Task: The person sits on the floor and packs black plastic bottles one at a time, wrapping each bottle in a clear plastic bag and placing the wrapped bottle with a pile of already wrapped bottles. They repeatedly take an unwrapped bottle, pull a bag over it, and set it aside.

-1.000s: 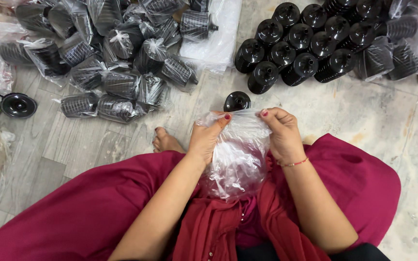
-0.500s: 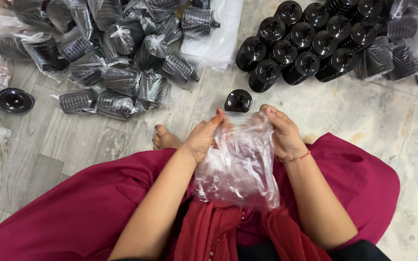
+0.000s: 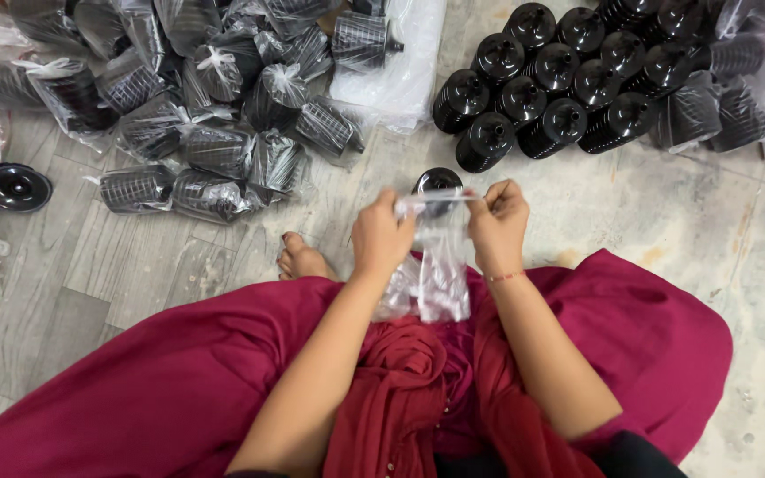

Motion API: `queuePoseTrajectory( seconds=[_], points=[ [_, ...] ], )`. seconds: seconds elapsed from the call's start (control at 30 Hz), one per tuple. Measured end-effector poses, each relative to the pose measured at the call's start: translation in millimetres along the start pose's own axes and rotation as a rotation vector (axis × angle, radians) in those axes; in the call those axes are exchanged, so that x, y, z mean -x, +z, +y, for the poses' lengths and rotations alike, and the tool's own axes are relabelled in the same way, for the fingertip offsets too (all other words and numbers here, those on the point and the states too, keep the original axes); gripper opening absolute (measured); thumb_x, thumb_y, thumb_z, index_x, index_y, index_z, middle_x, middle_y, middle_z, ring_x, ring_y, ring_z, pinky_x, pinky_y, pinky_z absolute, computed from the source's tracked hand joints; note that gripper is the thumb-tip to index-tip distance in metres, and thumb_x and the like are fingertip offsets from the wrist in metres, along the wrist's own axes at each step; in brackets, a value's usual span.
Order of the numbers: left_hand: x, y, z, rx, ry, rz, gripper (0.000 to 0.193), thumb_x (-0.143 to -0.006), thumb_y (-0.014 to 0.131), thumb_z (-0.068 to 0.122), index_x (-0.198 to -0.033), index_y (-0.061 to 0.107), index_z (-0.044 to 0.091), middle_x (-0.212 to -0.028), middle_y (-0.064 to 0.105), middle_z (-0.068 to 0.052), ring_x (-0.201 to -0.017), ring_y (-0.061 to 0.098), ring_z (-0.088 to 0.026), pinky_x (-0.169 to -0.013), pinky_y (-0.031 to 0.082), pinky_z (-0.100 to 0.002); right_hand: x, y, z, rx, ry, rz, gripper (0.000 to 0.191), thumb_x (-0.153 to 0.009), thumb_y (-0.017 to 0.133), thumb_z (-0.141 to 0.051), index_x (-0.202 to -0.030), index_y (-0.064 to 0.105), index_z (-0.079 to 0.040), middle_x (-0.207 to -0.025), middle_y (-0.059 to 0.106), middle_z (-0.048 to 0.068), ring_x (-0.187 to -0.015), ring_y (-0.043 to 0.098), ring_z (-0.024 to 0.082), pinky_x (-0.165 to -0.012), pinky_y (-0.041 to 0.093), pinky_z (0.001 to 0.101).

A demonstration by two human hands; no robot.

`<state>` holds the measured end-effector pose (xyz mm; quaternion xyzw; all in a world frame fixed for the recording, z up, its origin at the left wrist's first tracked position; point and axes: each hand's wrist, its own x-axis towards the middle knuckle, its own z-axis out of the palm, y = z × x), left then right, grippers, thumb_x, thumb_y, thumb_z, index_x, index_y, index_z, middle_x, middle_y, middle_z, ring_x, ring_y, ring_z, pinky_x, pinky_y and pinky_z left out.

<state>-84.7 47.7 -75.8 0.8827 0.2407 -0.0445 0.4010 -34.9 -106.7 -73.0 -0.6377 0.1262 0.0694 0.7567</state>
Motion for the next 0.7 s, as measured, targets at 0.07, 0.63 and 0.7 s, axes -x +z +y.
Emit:
queuePoseTrajectory(
  seconds=[0.07,0.63,0.7],
  points=[
    [-19,-2,16,-0.027,-0.004,0.037,0.025,-0.089,0.068,0.026,-0.106,0.064,0.009,-0.093,0.073,-0.023,-0.092,0.068,-0.045,-0.077,0.051,-0.056,-13,11,-10,0.047,-0.012,0.074,0.03,-0.092,0.075,-0.002,-0.083,0.047,-0.008,-0.064,0.052,-0.001,-0.045,0.045,0.006,-0.038,0.034,0.0251],
    [-36,-12,26,-0.129,0.179,0.007,0.026,-0.083,0.072,0.029,-0.106,0.066,0.019,-0.081,0.072,-0.018,-0.083,0.07,-0.042,-0.07,0.053,-0.052,-18,11,24,0.0,0.353,-0.072,0.029,-0.104,0.062,-0.024,-0.108,0.07,0.003,-0.09,0.07,0.008,-0.073,0.062,0.016,-0.063,0.047,0.0325],
    [-29,-31,34,-0.072,0.266,0.024,0.025,-0.084,0.072,0.029,-0.107,0.067,0.02,-0.081,0.072,-0.018,-0.083,0.07,-0.042,-0.07,0.053,-0.051,-16,-2,14,-0.365,0.617,-0.336,0.049,-0.095,0.06,-0.038,-0.127,0.06,-0.002,-0.114,0.071,0.011,-0.101,0.066,0.026,-0.088,0.048,0.0433]
  ],
)
